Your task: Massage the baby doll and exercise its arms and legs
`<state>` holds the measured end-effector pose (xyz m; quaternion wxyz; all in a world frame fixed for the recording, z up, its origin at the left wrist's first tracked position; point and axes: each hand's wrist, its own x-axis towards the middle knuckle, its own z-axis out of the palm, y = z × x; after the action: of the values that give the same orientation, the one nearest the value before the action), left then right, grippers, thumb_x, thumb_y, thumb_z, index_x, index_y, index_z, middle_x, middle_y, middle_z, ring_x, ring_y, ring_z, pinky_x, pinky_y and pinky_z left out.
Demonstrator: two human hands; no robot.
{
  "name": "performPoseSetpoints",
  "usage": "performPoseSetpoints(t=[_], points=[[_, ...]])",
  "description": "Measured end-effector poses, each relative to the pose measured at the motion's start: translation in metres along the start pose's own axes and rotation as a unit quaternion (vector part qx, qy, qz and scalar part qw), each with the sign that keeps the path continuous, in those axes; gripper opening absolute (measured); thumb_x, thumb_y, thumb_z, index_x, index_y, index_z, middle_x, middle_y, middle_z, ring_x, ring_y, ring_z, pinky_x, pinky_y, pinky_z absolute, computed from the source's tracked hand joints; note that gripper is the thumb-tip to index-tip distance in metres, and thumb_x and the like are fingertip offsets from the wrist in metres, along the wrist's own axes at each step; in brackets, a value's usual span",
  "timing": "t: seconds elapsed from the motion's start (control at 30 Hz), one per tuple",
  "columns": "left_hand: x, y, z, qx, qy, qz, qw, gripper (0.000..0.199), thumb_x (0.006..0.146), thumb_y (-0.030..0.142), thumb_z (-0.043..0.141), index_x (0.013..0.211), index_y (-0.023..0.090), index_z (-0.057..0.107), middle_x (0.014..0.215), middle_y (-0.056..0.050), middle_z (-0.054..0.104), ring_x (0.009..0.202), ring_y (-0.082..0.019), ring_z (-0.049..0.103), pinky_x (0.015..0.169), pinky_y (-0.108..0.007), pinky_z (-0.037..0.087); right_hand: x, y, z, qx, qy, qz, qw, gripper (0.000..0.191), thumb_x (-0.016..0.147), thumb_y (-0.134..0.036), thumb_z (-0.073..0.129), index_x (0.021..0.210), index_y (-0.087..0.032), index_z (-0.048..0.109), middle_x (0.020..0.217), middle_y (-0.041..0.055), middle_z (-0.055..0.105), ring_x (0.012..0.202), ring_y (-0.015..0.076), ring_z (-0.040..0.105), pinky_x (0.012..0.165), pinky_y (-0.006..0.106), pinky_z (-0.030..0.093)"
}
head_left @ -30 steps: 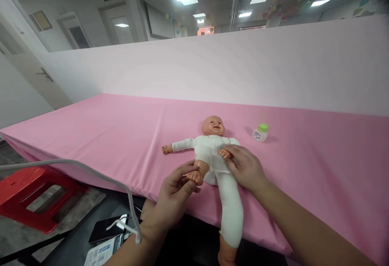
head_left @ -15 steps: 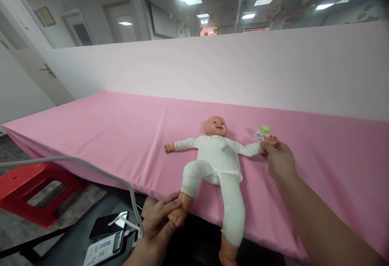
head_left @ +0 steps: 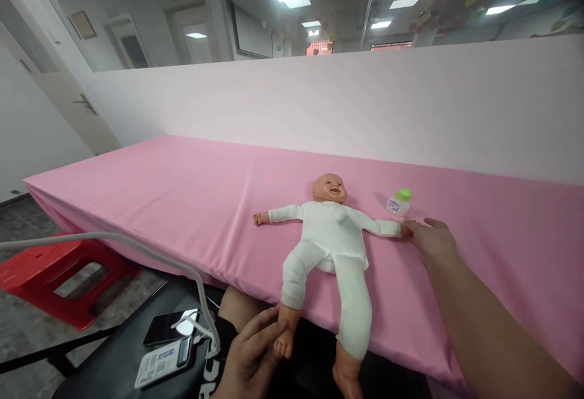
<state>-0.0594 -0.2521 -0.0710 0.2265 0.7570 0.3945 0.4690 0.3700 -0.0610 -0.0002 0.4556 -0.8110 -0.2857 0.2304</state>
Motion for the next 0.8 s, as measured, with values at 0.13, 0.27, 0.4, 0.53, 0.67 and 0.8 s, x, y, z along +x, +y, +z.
performPoseSetpoints(t=[0.13, 0.27, 0.4, 0.53, 0.67, 0.8], points=[[-0.005, -0.004, 0.000, 0.005, -0.012, 0.009, 1.000, 0.051, 0.102, 0.021, 0.059, 0.149, 0.040, 0.056, 0.145, -0.009, 0.065, 0.126, -0.027, 0.069, 0.099, -0.037, 0.062, -0.014, -0.014, -0.007, -0.024, -0.003, 0.029, 0.999, 0.085, 0.075, -0.047, 0.079, 0.152, -0.025, 0.049, 0.137, 0.0191, 0.064, 0.115, 0.0398, 0.067, 0.089, 0.050, 0.060], [-0.008, -0.001, -0.011, 0.030, -0.039, 0.007, 0.999, 0.052, 0.102, 0.019, 0.057, 0.151, 0.038, 0.054, 0.147, -0.011, 0.062, 0.132, -0.028, 0.065, 0.102, -0.039, 0.061, -0.009, -0.010, -0.004, -0.019, -0.027, -0.012, 0.999, 0.079, 0.078, -0.047, 0.077, 0.149, -0.025, 0.052, 0.149, 0.0154, 0.059, 0.129, 0.0375, 0.061, 0.098, 0.047, 0.057], [-0.005, 0.001, -0.025, 0.084, -0.038, 0.018, 0.996, 0.049, 0.101, 0.012, 0.052, 0.145, 0.033, 0.061, 0.142, -0.013, 0.065, 0.130, -0.028, 0.066, 0.102, -0.039, 0.061, 0.001, -0.005, -0.007, -0.073, -0.060, -0.072, 0.993, 0.073, 0.081, -0.052, 0.072, 0.147, -0.024, 0.055, 0.148, 0.0150, 0.060, 0.129, 0.0379, 0.061, 0.103, 0.052, 0.053], [0.018, -0.005, -0.027, 0.144, 0.061, 0.041, 0.987, 0.036, 0.098, 0.012, 0.055, 0.124, 0.030, 0.072, 0.119, -0.011, 0.072, 0.108, -0.026, 0.073, 0.088, -0.038, 0.065, -0.018, -0.014, -0.022, -0.167, -0.074, -0.148, 0.972, 0.068, 0.085, -0.055, 0.066, 0.145, -0.024, 0.057, 0.133, 0.0156, 0.069, 0.117, 0.0393, 0.067, 0.094, 0.055, 0.055], [0.067, -0.007, -0.017, 0.142, 0.104, 0.026, 0.984, 0.024, 0.098, 0.014, 0.053, 0.109, 0.025, 0.072, 0.107, -0.008, 0.071, 0.095, -0.022, 0.072, 0.079, -0.033, 0.061, -0.074, -0.009, -0.033, -0.149, -0.094, -0.338, 0.924, 0.055, 0.089, -0.053, 0.064, 0.138, -0.029, 0.063, 0.146, 0.0098, 0.063, 0.132, 0.0376, 0.061, 0.105, 0.056, 0.052], [0.129, -0.012, -0.009, 0.179, 0.118, -0.056, 0.975, 0.025, 0.098, 0.017, 0.050, 0.108, 0.024, 0.072, 0.107, -0.008, 0.071, 0.091, -0.021, 0.071, 0.082, -0.034, 0.058, -0.134, 0.025, -0.035, -0.181, -0.165, -0.530, 0.812, 0.046, 0.096, -0.047, 0.061, 0.140, -0.033, 0.064, 0.163, 0.0046, 0.046, 0.149, 0.0364, 0.044, 0.115, 0.059, 0.047]])
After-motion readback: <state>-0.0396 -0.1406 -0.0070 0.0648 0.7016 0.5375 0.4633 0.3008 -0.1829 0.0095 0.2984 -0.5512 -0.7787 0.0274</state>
